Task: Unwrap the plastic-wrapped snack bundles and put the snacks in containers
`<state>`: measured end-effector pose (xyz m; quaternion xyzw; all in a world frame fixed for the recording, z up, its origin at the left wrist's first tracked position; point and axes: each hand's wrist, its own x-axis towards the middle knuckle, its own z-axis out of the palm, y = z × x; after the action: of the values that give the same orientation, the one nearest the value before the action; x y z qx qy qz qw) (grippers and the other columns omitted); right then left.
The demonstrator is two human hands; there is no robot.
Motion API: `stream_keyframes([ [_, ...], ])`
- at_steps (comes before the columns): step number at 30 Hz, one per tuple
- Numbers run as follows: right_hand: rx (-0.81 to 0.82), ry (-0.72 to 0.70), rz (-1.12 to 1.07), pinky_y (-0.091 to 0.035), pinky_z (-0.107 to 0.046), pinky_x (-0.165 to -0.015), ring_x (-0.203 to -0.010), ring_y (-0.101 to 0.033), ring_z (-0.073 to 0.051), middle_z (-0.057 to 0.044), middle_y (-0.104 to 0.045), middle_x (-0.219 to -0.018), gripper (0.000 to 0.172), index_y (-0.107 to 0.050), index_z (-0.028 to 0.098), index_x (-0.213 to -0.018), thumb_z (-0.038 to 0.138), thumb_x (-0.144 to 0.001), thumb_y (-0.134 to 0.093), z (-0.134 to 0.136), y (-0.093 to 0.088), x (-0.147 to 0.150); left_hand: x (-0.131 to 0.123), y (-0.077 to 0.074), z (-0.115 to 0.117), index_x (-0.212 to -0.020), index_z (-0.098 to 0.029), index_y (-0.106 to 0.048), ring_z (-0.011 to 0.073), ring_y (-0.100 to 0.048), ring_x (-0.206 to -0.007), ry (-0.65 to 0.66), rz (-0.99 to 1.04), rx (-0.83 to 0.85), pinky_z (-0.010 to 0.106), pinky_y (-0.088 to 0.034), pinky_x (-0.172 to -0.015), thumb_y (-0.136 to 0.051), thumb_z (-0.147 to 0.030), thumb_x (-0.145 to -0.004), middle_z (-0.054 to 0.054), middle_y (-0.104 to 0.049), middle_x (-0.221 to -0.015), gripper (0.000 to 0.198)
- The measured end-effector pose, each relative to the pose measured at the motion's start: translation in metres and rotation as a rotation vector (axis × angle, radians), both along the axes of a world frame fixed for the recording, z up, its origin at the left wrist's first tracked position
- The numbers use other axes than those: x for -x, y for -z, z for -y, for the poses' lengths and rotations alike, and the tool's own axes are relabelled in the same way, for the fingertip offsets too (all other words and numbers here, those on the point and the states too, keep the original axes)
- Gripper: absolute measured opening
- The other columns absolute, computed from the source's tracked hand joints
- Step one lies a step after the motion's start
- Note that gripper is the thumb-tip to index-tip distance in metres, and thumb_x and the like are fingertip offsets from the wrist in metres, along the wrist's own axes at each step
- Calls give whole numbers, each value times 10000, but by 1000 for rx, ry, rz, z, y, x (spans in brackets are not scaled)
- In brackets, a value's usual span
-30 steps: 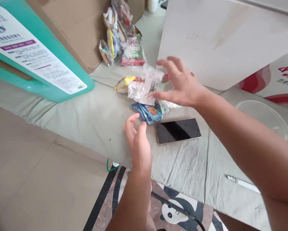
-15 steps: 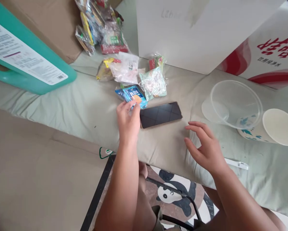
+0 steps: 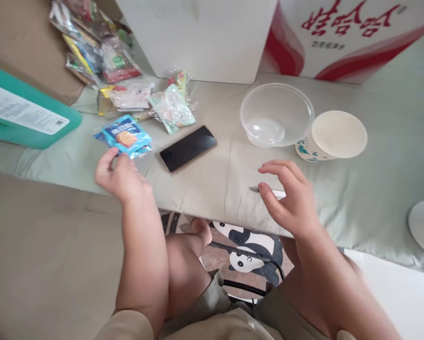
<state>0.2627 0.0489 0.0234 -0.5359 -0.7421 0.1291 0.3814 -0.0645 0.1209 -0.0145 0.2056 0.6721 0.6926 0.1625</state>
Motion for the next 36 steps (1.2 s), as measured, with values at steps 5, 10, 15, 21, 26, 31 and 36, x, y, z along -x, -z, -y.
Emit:
stream_keyframes([
  [5, 26, 218, 143, -565, -366, -681, -814, -716, -229, -57, -759, -1000, 204, -702, 268, -1009, 165, -867, -598, 23, 8, -53, -57, -30, 21, -952, -315, -539, 162, -685, -1117, 398, 267, -207, 285, -569, -938, -654, -76, -690, -20, -691, -1095, 373],
  [10, 82, 234, 244, -557, -486, -924, -1075, -692, -320, -120, -739, -1150, 265, -685, 255, -1164, 254, -912, -602, 52, 45, -67, -130, -23, 42, -920, -331, -641, 144, -654, -940, 914, 630, 38, 232, -534, -730, -788, -100, -616, -27, -701, -1059, 409],
  [15, 125, 230, 330, -487, -507, -962, -1138, -625, -343, -139, -707, -1244, 283, -692, 228, -1220, 270, -969, -568, 44, 64, -63, -166, -13, 51, -903, -259, -677, 195, -591, -866, 1185, 777, 344, 309, -508, -657, -802, -450, -716, 81, -677, -1000, 295],
  [21, 154, 245, 382, -434, -476, -855, -1012, -601, -337, -136, -728, -1092, 240, -701, 218, -1028, 354, -1026, -504, 29, 71, -73, -189, -20, 52, -930, -262, -693, 177, -560, -736, 1294, 1027, 361, 361, -538, -649, -659, -729, -746, 88, -680, -1025, 504],
  [26, 130, 320, 274, -451, -447, -787, -901, -626, -312, -122, -715, -945, 174, -631, 222, -1026, 321, -1000, -491, 37, 72, -79, -193, -22, 54, -1052, -261, -699, 317, -669, -1030, 1327, 871, 327, 497, -604, -803, -445, -994, -680, 143, -697, -1175, 861],
  [31, 172, 351, -123, -415, -376, -599, -587, -484, -202, -7, -526, -672, 112, -510, 271, -862, 329, -917, -590, 48, 61, -82, -188, -13, 49, -1040, -252, -709, 331, -632, -1302, 1223, 812, 220, 488, -571, -1046, -539, -780, -798, 117, -723, -1216, 606],
  [36, 39, 10, -196, -516, -381, -662, -726, -616, -201, -63, -646, -847, 330, -429, 256, -680, 360, -886, -664, 40, 43, -47, -183, -3, 44, -1045, -237, -716, 321, -677, -1255, 1206, 941, 149, 493, -587, -1036, -616, -599, -810, 99, -760, -1145, 443],
])
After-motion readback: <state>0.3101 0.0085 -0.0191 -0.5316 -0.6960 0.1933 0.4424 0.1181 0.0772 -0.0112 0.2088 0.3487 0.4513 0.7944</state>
